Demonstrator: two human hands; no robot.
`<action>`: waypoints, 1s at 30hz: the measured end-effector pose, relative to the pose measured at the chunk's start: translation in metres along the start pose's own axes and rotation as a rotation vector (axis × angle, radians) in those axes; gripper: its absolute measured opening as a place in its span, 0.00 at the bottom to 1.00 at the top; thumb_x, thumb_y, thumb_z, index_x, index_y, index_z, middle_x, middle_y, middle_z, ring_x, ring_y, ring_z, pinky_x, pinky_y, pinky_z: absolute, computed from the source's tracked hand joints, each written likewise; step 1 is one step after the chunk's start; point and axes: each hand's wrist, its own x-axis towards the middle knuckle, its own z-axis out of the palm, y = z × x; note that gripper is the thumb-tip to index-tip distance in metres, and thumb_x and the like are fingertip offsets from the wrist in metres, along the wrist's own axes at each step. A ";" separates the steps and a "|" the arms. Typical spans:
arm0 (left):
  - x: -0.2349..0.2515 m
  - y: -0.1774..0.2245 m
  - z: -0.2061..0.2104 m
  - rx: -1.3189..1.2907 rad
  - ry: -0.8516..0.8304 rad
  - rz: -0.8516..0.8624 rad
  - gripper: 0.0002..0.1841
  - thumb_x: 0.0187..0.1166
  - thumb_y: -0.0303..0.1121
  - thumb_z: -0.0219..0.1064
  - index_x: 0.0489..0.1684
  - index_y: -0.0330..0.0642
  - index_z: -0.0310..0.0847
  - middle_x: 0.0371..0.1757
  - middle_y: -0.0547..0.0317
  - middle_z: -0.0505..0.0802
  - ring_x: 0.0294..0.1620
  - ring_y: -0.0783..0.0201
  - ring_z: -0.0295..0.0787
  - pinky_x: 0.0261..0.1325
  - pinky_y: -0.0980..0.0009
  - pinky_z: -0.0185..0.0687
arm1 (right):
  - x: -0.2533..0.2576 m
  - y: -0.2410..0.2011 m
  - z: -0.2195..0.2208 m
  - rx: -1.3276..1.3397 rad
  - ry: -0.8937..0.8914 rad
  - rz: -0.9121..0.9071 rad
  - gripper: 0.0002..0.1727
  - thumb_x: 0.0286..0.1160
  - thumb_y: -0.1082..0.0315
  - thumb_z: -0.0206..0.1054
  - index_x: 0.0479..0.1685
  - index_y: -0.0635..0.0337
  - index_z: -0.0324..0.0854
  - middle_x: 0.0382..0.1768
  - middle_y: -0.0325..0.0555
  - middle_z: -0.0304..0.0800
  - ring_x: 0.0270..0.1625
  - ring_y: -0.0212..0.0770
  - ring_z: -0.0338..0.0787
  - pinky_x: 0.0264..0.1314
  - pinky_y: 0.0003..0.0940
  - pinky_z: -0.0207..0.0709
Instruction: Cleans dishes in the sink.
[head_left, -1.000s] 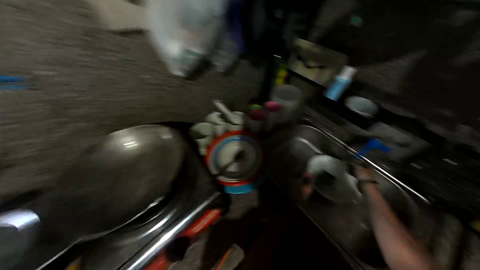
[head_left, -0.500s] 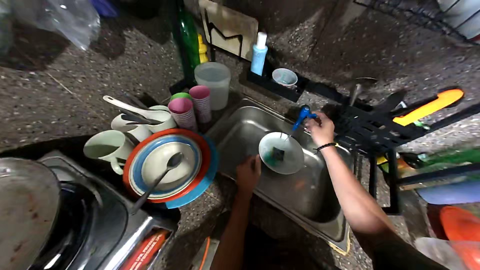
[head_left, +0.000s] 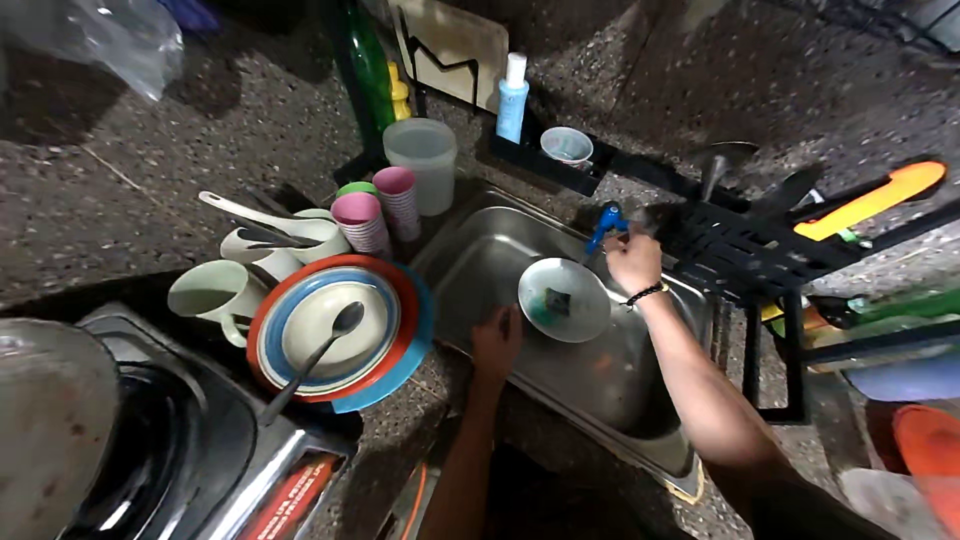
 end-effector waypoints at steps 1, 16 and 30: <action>0.000 0.002 -0.001 0.001 -0.010 -0.015 0.15 0.85 0.33 0.62 0.39 0.29 0.90 0.23 0.51 0.90 0.21 0.65 0.87 0.30 0.67 0.86 | -0.004 -0.001 0.004 0.022 0.009 -0.004 0.24 0.86 0.57 0.58 0.70 0.66 0.78 0.42 0.67 0.91 0.45 0.69 0.91 0.47 0.72 0.80; 0.003 0.005 -0.005 -0.004 -0.083 -0.151 0.15 0.86 0.34 0.62 0.44 0.29 0.90 0.27 0.50 0.91 0.26 0.65 0.87 0.36 0.67 0.87 | -0.027 0.060 0.101 -0.036 -0.386 -0.211 0.31 0.82 0.55 0.63 0.82 0.62 0.74 0.75 0.66 0.80 0.79 0.65 0.78 0.83 0.63 0.69; 0.004 0.016 -0.008 0.179 -0.284 -0.225 0.19 0.90 0.40 0.57 0.55 0.31 0.89 0.36 0.45 0.94 0.37 0.54 0.92 0.48 0.55 0.88 | -0.063 0.093 0.109 -0.286 -0.656 0.047 0.59 0.76 0.37 0.67 0.99 0.52 0.34 0.93 0.76 0.34 0.92 0.81 0.41 0.91 0.76 0.36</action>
